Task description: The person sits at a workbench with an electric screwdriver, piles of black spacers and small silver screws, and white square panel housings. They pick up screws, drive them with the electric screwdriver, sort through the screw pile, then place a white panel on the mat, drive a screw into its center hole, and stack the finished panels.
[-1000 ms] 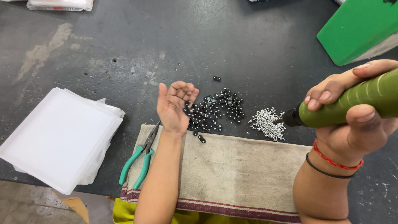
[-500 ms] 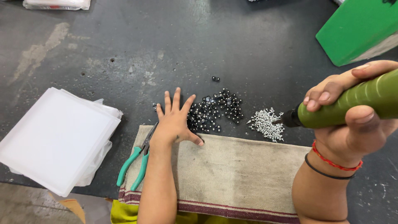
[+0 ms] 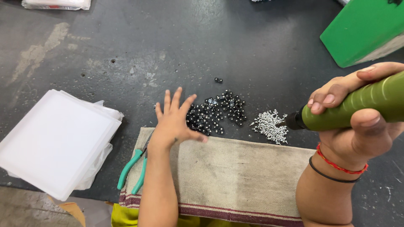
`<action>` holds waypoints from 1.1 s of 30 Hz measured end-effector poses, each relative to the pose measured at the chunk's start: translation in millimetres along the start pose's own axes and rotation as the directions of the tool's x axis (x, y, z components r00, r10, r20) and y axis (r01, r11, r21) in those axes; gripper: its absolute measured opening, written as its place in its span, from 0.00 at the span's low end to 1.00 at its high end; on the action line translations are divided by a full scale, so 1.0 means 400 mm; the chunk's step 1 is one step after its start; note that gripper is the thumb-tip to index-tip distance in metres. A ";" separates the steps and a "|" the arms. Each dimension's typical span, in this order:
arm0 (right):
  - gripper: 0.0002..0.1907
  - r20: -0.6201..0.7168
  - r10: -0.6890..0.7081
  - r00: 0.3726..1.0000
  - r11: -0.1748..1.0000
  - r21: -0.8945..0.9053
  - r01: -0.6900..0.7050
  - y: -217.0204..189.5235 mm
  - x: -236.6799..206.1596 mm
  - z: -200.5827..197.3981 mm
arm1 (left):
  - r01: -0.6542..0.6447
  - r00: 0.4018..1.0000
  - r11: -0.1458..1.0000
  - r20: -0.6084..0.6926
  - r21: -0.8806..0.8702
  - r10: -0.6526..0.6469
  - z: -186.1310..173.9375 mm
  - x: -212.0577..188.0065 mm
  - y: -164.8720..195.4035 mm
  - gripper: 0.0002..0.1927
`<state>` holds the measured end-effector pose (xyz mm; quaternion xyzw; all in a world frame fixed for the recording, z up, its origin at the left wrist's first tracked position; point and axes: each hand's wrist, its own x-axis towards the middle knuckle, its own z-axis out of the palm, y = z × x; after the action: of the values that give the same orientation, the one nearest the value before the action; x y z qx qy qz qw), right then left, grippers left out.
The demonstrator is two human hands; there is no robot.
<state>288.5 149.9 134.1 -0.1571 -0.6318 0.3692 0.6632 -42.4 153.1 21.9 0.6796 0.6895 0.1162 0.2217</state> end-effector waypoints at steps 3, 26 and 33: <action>0.27 -0.030 0.024 0.999 1.000 0.014 -0.024 0.012 -0.019 -0.026 | 0.056 0.995 0.995 0.076 0.083 -0.063 0.003 0.003 0.007 0.78; 0.16 0.126 0.104 0.986 0.983 -0.163 -0.083 0.150 -0.067 -0.246 | 0.200 0.900 0.935 -0.323 -0.294 -0.294 0.057 0.090 -0.028 0.56; 0.16 0.157 0.116 0.981 0.979 -0.183 -0.086 0.183 -0.071 -0.307 | -0.196 0.958 0.957 -0.252 -0.212 0.140 0.100 0.080 0.034 0.53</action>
<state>386.2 211.7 45.7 -0.2153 -0.7064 0.3573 0.5718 -11.1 179.6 -11.5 0.6866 0.6317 0.2947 0.2068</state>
